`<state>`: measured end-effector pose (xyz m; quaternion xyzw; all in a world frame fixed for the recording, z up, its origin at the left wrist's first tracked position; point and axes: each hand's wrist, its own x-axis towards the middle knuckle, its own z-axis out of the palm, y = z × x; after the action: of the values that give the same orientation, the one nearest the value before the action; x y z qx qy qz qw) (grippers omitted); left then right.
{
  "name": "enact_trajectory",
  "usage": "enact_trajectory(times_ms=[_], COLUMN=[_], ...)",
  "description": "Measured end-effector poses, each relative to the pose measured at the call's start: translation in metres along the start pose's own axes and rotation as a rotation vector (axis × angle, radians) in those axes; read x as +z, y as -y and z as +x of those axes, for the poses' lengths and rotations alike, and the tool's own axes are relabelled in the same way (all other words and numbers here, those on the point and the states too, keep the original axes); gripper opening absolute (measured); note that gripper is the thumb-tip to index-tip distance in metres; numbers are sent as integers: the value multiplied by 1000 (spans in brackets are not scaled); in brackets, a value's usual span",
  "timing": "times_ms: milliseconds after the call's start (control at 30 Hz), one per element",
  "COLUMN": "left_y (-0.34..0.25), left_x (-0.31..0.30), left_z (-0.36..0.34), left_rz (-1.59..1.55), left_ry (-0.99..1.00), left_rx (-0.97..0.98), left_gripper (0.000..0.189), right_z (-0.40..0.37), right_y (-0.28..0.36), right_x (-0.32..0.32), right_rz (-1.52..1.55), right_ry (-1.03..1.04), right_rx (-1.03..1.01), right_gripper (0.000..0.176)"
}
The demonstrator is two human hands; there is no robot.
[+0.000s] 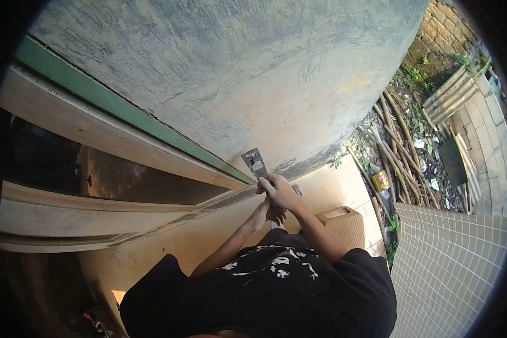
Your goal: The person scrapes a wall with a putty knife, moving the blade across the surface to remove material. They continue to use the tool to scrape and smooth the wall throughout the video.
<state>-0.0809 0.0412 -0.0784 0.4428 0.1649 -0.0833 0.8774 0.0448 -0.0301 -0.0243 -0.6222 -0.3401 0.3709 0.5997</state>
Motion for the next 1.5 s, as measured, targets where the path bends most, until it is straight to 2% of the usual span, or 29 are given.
enact_trajectory(times_ms=[67,100,133,200,267,333,400,467,533,600,667,733,800,867,900,967,1100,1200,1267,1400,1467,1500], left_y=[7,3,1,-4,-9,-7,3,25,2,-3,1,11,17,6,1,-10,-50,-60,-68,-70,-60,-65], left_x=[-14,-23,-29,-35,-38,-43,-48,-57,-26,-7,-2,0,-1,16,18,20,53,65,76,86,83,87], left_z=[-3,-4,-4,-3,-1,6,10,24,13,9,14,22,24,21,21,18,9,7,4,7,14,11], left_rz=[281,303,302,166,154,-4,-10,-282,-242,-391,-412,-449,-486,-535,-530,-646,-572,-563,-575,-593,-542,-531], left_ry=[-12,-23,-21,-172,-164,-121,-122,-168,-149,-150,-94,-155,-119,-249,-240,6,79,4,-70,-180,-335,-310], left_rx=[-16,-66,-70,60,110,206,158,212,231,286,278,362,339,330,321,325,292,235,299,395,437,430], left_gripper=[69,68,68,67,69,71,72,72,71,61,60,57,55,56,56,54,55,56,56,56,68,69], right_z=[-2,-2,-2,-4,0,3,15,21,21,20,22,21,22,22,21,18,14,5,-1,-12,-14,-13], right_y=[8,3,-2,-6,-7,3,-22,-30,-27,-27,-28,-16,-7,2,9,23,47,72,81,84,74,56], right_x=[4,5,8,15,26,39,53,58,59,55,51,45,42,39,38,36,27,23,21,14,12,13], right_rz=[-318,-315,-315,-36,167,388,314,242,234,288,295,333,440,495,535,578,558,507,447,465,467,244], right_ry=[-289,-343,-345,-360,-279,-216,-237,-263,-349,-374,-433,-435,-420,-418,-428,-448,-417,-394,-398,-274,-216,-275], right_rx=[-40,-67,-63,61,118,247,198,137,187,188,149,186,226,209,231,251,190,140,115,50,45,-49], right_gripper=[36,35,35,31,35,45,47,49,50,52,53,53,53,53,53,52,48,40,37,27,26,31])
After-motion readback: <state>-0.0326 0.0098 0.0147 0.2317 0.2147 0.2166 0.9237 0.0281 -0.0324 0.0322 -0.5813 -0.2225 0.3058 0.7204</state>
